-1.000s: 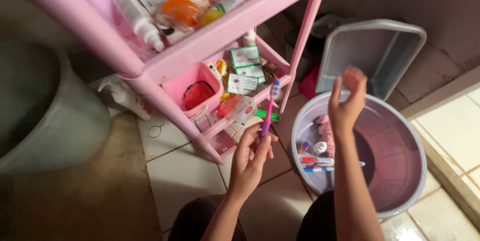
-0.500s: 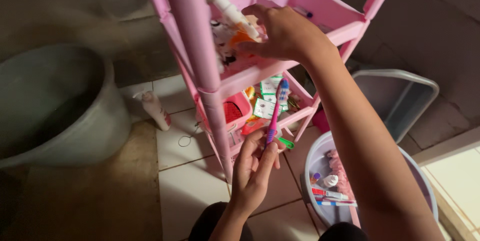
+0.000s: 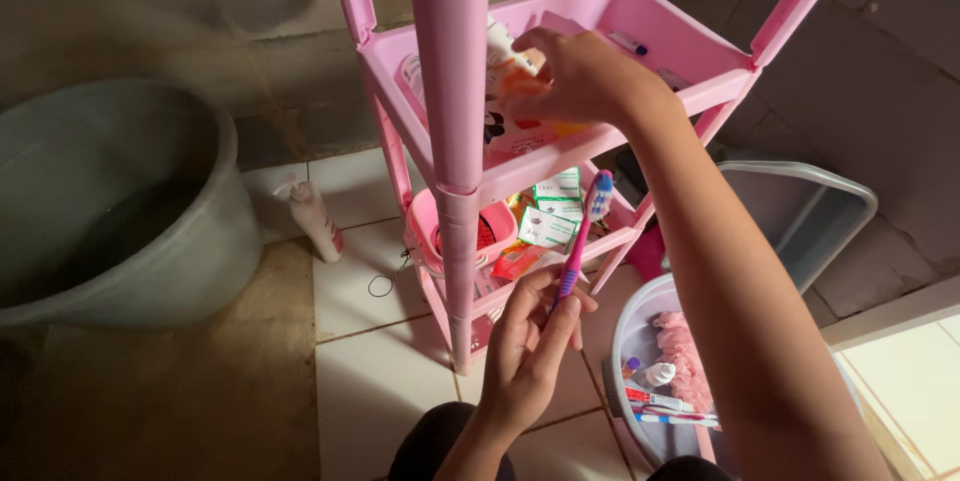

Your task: The person moves a plastic shelving unit and then sits on the floor to organize various toiletries. They pick up items like toothbrushes, toothpaste, and bottles from the shelves and place them into a large basin on the floor.

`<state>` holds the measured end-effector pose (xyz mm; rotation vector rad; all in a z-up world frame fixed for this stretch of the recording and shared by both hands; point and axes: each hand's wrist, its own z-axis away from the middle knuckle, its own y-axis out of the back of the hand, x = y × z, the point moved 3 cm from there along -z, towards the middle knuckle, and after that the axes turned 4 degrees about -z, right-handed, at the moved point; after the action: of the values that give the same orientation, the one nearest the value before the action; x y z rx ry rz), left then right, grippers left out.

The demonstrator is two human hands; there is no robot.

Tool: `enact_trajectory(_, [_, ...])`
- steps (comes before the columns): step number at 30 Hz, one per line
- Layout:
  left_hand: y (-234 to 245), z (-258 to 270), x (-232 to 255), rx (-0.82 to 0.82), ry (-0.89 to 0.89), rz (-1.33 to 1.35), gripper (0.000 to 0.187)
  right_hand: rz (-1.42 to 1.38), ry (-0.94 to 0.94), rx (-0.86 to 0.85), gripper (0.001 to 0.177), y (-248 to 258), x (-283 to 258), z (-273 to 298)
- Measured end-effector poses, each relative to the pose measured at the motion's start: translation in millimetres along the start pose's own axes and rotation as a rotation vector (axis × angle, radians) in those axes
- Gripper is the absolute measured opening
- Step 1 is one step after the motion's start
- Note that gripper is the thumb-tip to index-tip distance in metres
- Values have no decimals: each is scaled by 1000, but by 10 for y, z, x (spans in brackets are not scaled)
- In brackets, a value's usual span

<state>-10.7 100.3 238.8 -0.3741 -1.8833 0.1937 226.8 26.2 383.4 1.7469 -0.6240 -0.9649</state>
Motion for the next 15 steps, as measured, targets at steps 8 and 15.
enact_trajectory(8, [35, -2, 62, 4, 2, 13, 26, -251, -14, 41, 73, 68, -93, -23])
enact_trajectory(15, [3, -32, 97, 4, -8, 19, 26, 65, 35, -363, 83, -27, -211, -141])
